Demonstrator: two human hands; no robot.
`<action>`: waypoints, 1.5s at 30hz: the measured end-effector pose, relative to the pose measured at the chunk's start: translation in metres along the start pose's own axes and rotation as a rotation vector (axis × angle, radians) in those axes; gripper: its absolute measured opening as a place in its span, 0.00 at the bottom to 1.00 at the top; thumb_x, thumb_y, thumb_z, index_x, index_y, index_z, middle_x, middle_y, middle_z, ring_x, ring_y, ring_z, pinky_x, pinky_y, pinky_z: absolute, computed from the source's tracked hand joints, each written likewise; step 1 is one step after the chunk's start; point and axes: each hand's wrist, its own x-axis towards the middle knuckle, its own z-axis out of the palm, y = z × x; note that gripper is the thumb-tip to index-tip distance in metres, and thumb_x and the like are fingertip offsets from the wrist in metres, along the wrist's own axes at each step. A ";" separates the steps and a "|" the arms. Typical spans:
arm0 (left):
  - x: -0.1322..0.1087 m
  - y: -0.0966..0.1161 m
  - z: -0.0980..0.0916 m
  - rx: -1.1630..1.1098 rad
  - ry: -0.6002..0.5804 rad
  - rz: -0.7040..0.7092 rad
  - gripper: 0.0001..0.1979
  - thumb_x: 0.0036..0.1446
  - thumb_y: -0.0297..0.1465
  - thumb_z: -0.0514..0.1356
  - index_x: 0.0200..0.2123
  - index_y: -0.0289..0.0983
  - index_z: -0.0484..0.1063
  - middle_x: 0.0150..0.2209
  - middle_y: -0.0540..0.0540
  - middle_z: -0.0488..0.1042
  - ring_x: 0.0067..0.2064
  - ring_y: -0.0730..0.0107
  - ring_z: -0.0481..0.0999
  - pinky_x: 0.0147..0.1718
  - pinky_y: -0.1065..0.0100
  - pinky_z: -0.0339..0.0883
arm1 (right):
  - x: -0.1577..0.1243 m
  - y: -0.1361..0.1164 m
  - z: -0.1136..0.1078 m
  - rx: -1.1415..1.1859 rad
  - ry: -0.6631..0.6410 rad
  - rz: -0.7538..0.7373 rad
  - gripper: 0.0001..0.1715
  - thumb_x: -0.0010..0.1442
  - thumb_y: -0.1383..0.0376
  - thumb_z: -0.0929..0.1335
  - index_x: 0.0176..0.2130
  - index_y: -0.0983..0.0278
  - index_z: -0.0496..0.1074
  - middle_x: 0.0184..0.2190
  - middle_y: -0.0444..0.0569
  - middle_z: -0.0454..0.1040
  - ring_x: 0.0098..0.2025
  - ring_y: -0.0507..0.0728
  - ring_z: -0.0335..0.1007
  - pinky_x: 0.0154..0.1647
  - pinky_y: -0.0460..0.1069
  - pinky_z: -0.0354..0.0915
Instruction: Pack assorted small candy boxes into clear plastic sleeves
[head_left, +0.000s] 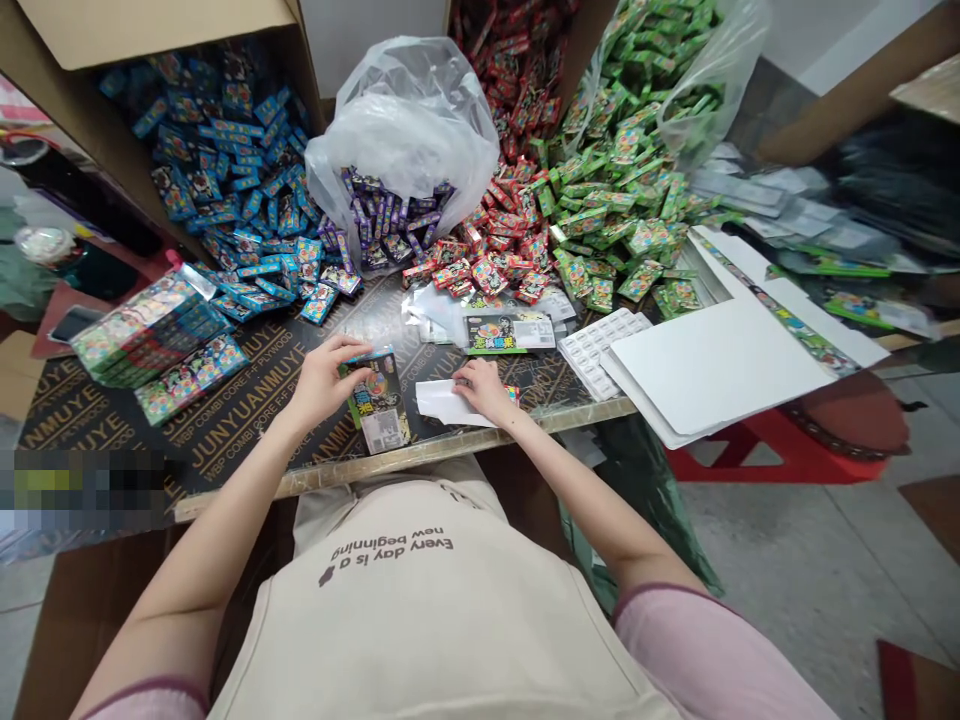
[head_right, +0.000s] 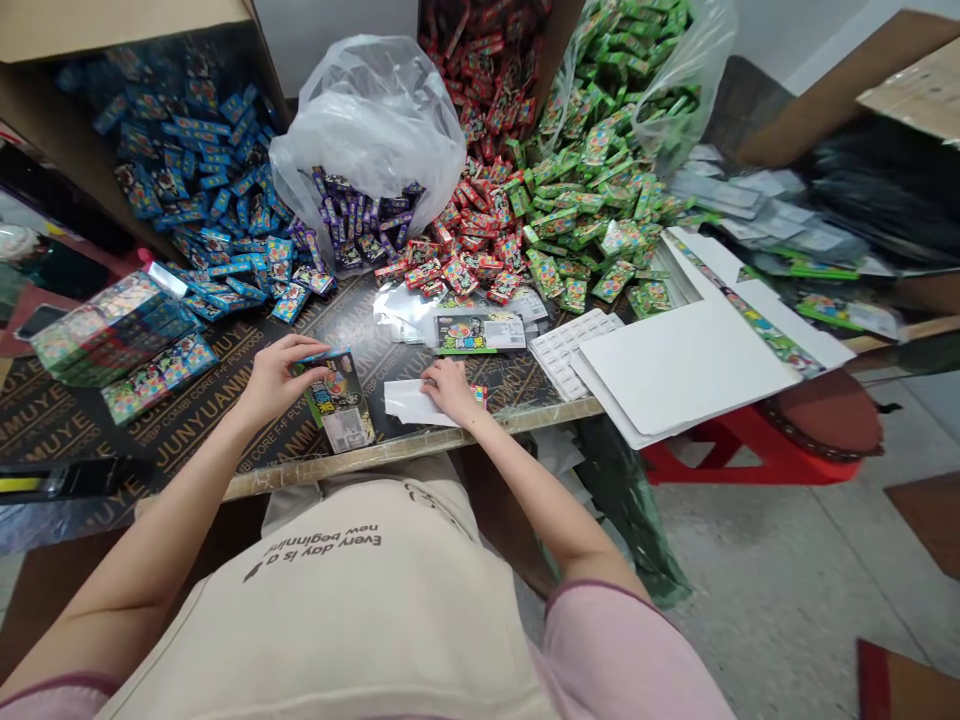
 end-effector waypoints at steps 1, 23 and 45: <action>0.000 0.001 0.002 0.019 -0.010 -0.001 0.13 0.53 0.35 0.64 0.42 0.39 0.78 0.39 0.45 0.76 0.41 0.62 0.75 0.43 0.62 0.68 | -0.002 -0.001 0.002 -0.040 0.023 -0.020 0.04 0.57 0.67 0.69 0.36 0.64 0.75 0.36 0.54 0.74 0.43 0.62 0.64 0.45 0.55 0.53; -0.011 0.014 0.009 -0.012 0.165 0.014 0.06 0.53 0.28 0.65 0.37 0.37 0.78 0.34 0.45 0.79 0.36 0.65 0.77 0.37 0.66 0.69 | 0.046 -0.131 -0.033 0.981 0.191 -0.052 0.26 0.53 0.57 0.72 0.50 0.58 0.65 0.32 0.45 0.77 0.35 0.56 0.75 0.42 0.52 0.70; -0.021 0.011 0.006 -0.177 0.186 0.002 0.06 0.55 0.25 0.60 0.32 0.38 0.77 0.35 0.45 0.79 0.38 0.66 0.78 0.40 0.64 0.70 | 0.075 -0.149 -0.093 0.531 0.074 -0.282 0.13 0.55 0.57 0.70 0.28 0.63 0.71 0.39 0.50 0.72 0.45 0.58 0.67 0.41 0.51 0.63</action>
